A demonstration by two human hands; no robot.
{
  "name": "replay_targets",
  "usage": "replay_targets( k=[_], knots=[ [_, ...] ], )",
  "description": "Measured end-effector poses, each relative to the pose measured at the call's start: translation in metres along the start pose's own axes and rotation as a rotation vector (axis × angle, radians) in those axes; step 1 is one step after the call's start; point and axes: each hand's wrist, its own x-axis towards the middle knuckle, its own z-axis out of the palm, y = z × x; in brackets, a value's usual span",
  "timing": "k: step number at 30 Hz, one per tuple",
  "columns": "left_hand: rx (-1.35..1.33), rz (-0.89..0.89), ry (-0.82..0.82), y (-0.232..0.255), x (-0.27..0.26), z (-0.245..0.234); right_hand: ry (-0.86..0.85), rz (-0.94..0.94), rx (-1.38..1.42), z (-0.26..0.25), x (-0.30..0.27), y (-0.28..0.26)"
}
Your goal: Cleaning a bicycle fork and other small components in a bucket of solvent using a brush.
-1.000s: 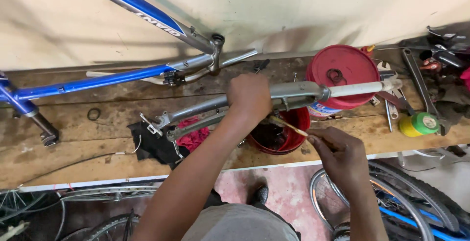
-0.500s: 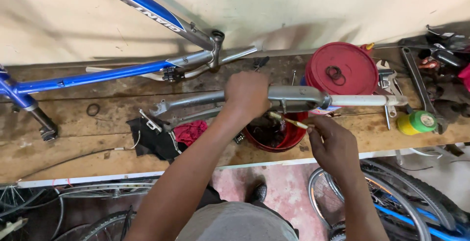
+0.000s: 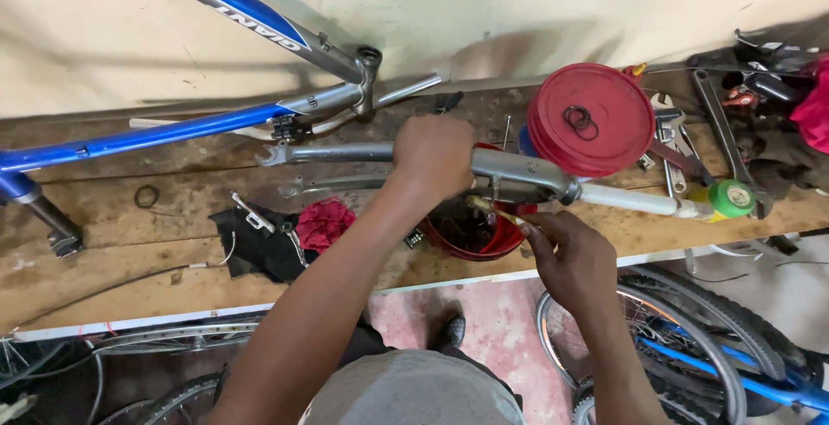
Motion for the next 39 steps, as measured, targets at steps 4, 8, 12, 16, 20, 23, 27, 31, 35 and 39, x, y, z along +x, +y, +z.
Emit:
replay_targets(
  k=[4,8,12,16,20,23,27,31,35,39],
  knots=[
    [0.042,-0.053,-0.043,0.005,0.012,0.007,0.039,-0.028,-0.063,0.017,0.003,0.014],
    [0.053,-0.038,0.04,0.005,0.01,0.008,-0.005,0.01,-0.021,0.015,0.004,0.009],
    [0.036,-0.059,0.048,-0.003,0.018,0.023,-0.12,0.085,-0.065,-0.002,-0.003,-0.005],
    [0.048,-0.068,-0.037,0.003,0.016,0.012,-0.115,0.102,-0.127,0.003,0.003,-0.006],
    [-0.044,-0.216,-0.084,0.009,0.012,0.006,-0.117,0.061,-0.178,0.0,0.004,-0.019],
    [-0.063,-0.242,-0.085,0.006,0.015,0.007,-0.145,0.087,-0.188,-0.005,0.001,-0.02],
    [-0.076,-0.179,-0.041,0.005,0.007,0.009,-0.149,0.09,-0.248,-0.008,0.006,-0.022],
    [-0.053,-0.196,-0.052,0.008,0.01,0.011,-0.127,0.081,-0.223,-0.002,0.01,-0.021],
    [-0.083,-0.281,-0.021,0.009,0.02,0.013,-0.144,0.087,-0.273,-0.006,0.013,-0.024],
    [0.003,-0.447,-0.127,0.031,0.016,-0.001,-0.129,0.063,-0.292,-0.001,0.01,-0.02]
  ],
)
